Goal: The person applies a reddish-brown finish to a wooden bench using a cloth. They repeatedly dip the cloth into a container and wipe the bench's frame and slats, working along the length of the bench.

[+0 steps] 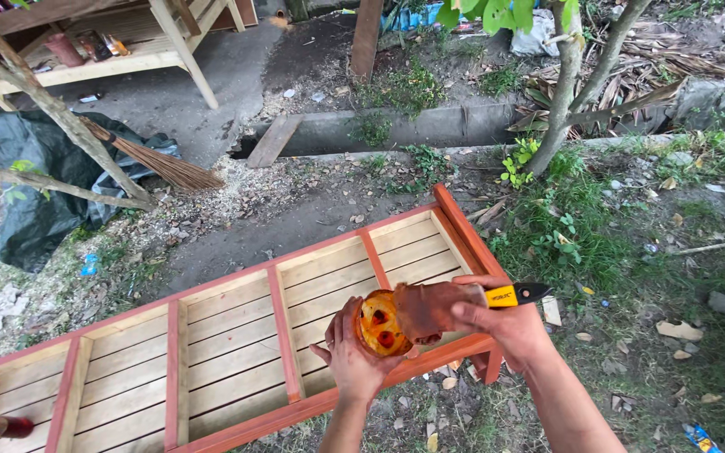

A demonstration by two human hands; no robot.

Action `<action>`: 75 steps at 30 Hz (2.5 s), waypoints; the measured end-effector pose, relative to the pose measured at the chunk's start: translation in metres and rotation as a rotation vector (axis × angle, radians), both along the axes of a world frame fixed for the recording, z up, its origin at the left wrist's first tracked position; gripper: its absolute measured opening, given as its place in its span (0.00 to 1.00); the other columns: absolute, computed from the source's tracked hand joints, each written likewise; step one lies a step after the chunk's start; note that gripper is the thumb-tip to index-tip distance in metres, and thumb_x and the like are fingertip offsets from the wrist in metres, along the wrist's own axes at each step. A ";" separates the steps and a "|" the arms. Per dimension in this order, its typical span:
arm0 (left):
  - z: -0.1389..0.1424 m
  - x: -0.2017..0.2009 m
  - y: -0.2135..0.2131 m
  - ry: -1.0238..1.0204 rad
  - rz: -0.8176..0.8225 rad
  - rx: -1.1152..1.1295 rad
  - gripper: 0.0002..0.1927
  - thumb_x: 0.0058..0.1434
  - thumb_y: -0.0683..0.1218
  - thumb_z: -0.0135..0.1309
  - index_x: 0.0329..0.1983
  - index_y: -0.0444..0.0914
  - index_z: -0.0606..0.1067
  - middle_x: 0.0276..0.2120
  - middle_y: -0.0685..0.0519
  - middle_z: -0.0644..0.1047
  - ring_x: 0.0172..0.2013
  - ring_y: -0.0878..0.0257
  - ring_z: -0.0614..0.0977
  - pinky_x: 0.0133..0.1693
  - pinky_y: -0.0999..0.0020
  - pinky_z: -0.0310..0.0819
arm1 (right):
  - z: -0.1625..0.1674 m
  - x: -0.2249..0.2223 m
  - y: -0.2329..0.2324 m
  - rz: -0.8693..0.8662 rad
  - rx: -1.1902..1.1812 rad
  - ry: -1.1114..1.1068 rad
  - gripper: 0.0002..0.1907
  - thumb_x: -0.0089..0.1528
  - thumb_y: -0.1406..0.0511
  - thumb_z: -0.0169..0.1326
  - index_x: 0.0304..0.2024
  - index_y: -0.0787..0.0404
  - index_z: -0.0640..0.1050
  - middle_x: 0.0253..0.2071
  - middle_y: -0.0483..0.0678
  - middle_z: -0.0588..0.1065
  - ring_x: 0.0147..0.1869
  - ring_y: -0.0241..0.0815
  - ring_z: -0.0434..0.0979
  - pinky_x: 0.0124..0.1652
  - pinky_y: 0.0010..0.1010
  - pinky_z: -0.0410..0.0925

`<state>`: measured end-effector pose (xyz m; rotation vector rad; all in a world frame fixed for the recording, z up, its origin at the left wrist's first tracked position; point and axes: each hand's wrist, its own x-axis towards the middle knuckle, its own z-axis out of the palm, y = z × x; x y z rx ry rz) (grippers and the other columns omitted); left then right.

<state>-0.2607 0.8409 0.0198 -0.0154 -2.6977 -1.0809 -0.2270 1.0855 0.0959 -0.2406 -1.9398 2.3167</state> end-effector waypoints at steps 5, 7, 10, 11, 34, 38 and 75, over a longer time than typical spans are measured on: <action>0.017 -0.011 -0.027 0.189 -0.090 0.000 0.62 0.26 0.57 0.79 0.68 0.52 0.61 0.66 0.60 0.65 0.67 0.52 0.63 0.62 0.19 0.31 | 0.026 0.009 -0.050 0.077 0.333 0.014 0.25 0.51 0.74 0.70 0.51 0.61 0.84 0.32 0.45 0.78 0.31 0.33 0.73 0.29 0.28 0.68; 0.020 -0.009 -0.035 0.249 -0.121 -0.025 0.62 0.27 0.56 0.79 0.67 0.51 0.61 0.67 0.61 0.65 0.67 0.53 0.63 0.63 0.20 0.31 | 0.035 0.009 -0.061 0.064 0.498 -0.184 0.24 0.55 0.73 0.71 0.55 0.58 0.85 0.34 0.48 0.79 0.28 0.41 0.72 0.26 0.38 0.68; 0.022 -0.010 -0.043 0.255 -0.140 -0.047 0.61 0.26 0.55 0.79 0.67 0.52 0.61 0.67 0.63 0.65 0.67 0.54 0.63 0.65 0.22 0.29 | 0.043 -0.006 -0.069 0.071 0.539 0.126 0.23 0.48 0.74 0.66 0.47 0.60 0.83 0.32 0.42 0.80 0.33 0.30 0.80 0.33 0.25 0.75; 0.022 -0.011 -0.045 0.225 -0.142 -0.042 0.61 0.27 0.54 0.79 0.67 0.52 0.62 0.66 0.63 0.65 0.67 0.53 0.63 0.64 0.22 0.27 | 0.044 -0.011 -0.071 0.096 0.520 0.178 0.22 0.48 0.73 0.65 0.46 0.61 0.83 0.33 0.42 0.81 0.34 0.30 0.80 0.34 0.25 0.76; 0.037 -0.030 -0.059 0.338 -0.103 -0.005 0.60 0.28 0.57 0.78 0.68 0.51 0.62 0.66 0.61 0.66 0.68 0.53 0.63 0.65 0.24 0.26 | 0.031 -0.006 -0.117 0.082 0.483 0.548 0.15 0.57 0.70 0.66 0.47 0.64 0.83 0.47 0.49 0.84 0.48 0.36 0.83 0.49 0.28 0.75; 0.042 -0.031 -0.057 0.458 -0.108 -0.058 0.56 0.31 0.54 0.77 0.67 0.52 0.63 0.67 0.61 0.65 0.69 0.52 0.62 0.66 0.26 0.20 | 0.039 -0.009 -0.119 0.101 0.553 0.603 0.15 0.57 0.71 0.66 0.47 0.64 0.83 0.49 0.51 0.83 0.50 0.40 0.85 0.50 0.31 0.77; 0.056 -0.035 -0.096 0.521 -0.080 -0.093 0.50 0.32 0.51 0.75 0.63 0.52 0.69 0.65 0.61 0.66 0.68 0.52 0.61 0.66 0.27 0.19 | 0.052 -0.013 -0.152 0.240 0.733 0.748 0.19 0.55 0.72 0.64 0.50 0.60 0.83 0.48 0.50 0.84 0.51 0.46 0.86 0.51 0.33 0.78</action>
